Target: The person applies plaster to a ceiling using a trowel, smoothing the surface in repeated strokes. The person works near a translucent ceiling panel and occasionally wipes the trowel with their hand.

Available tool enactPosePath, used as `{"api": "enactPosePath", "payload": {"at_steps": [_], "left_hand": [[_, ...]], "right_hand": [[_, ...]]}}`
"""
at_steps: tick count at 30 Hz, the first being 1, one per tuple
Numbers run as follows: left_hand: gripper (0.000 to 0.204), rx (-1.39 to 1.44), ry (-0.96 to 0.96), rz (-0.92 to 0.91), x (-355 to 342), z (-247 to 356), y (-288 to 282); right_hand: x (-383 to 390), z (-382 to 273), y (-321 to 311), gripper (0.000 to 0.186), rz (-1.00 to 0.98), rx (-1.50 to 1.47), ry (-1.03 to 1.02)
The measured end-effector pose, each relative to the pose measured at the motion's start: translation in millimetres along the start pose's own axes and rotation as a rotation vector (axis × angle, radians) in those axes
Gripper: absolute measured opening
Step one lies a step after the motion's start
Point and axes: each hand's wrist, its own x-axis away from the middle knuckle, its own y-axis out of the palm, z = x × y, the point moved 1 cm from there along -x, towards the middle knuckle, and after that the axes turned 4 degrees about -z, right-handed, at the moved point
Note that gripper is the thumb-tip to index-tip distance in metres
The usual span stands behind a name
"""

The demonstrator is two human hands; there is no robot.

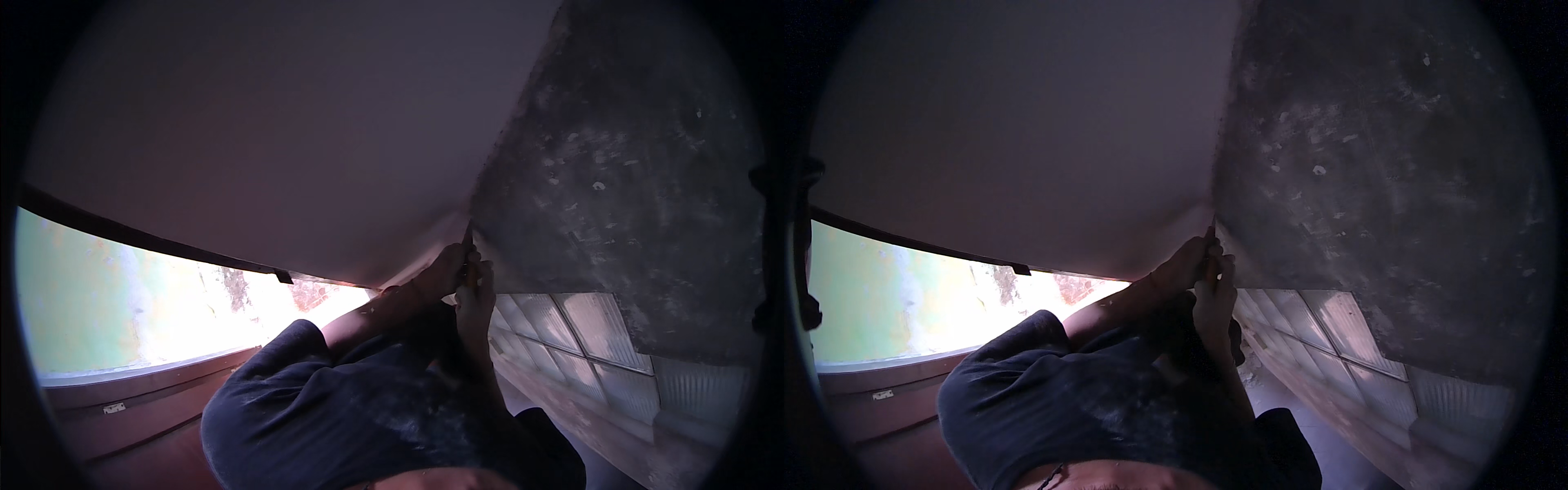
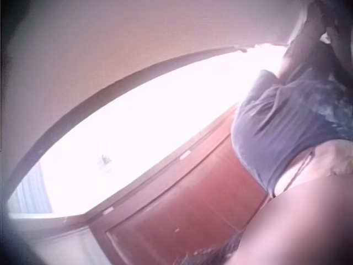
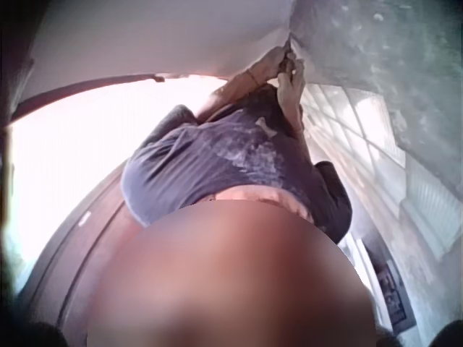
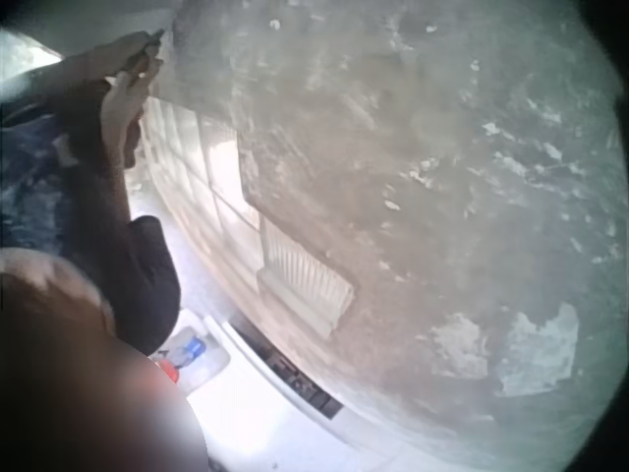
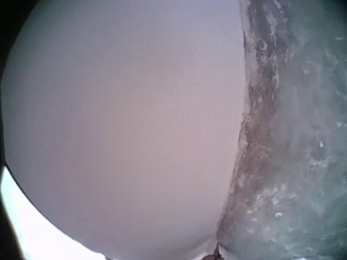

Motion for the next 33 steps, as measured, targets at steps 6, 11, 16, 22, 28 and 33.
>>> {"api": "enactPosePath", "payload": {"at_steps": [6,11,16,22,28,33], "left_hand": [[0.014,0.157,-0.011,-0.03,3.7,-4.7,4.7],[0.015,-0.393,0.178,-0.103,2.7,-0.9,-3.0],[0.015,-0.106,0.174,-0.133,-3.4,-3.1,-0.7],[0.017,-0.071,0.064,-0.005,-0.6,2.2,4.5],[0.023,0.002,-0.021,0.047,0.9,-1.1,5.0],[0.013,-0.358,0.258,-0.158,-7.9,-0.5,-11.4]], "right_hand": [[3.6,3.0,-2.4,0.055,0.004,0.072,-0.112],[2.1,-8.1,-3.1,0.052,-0.019,0.108,-0.011],[3.9,-16.5,-3.3,0.044,0.001,0.054,-0.043],[4.5,-18.8,-3.7,0.043,0.01,0.112,-0.004],[3.9,-22.6,-4.0,0.046,-0.028,0.117,-0.022],[4.0,-12.8,-0.5,0.05,0.026,0.171,-0.056]]}}
